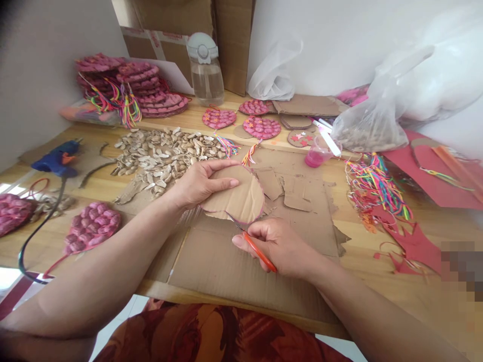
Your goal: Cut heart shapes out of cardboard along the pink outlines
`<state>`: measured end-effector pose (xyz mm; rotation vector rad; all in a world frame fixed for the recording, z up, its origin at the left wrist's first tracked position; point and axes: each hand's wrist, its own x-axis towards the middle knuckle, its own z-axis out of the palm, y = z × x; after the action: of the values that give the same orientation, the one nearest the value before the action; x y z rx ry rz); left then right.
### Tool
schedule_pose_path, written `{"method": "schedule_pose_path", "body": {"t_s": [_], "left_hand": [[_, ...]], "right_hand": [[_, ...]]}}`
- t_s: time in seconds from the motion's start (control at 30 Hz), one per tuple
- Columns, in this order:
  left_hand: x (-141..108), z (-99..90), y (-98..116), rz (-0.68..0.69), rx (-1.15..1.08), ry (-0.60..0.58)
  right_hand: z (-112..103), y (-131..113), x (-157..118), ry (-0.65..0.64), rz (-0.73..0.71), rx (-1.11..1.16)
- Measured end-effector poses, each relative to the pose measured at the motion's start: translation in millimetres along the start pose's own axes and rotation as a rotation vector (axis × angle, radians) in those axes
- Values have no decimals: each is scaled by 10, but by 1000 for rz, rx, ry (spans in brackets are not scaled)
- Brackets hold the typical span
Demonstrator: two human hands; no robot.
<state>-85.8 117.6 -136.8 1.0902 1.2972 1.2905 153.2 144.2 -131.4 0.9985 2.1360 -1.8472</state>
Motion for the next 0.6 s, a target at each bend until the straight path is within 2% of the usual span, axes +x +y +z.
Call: {"method": "schedule_pose_path", "body": {"t_s": [0.17, 0.3, 0.37, 0.43, 0.53, 0.6], "left_hand": [[4, 6, 9, -13, -55, 52], [41, -11, -14, 19, -143, 164], [63, -22, -21, 39, -194, 224], [73, -23, -12, 49, -252, 250], [58, 5, 21, 18, -363, 231], [34, 44, 43, -23, -422, 223]], "right_hand": [[-9, 4, 24, 34, -21, -53], [-7, -21, 18, 0, -20, -21], [9, -41, 13, 30, -42, 16], [16, -60, 21, 159, -109, 65], [-26, -59, 70, 462, -226, 169], [-77, -23, 128, 598, -285, 240]]}}
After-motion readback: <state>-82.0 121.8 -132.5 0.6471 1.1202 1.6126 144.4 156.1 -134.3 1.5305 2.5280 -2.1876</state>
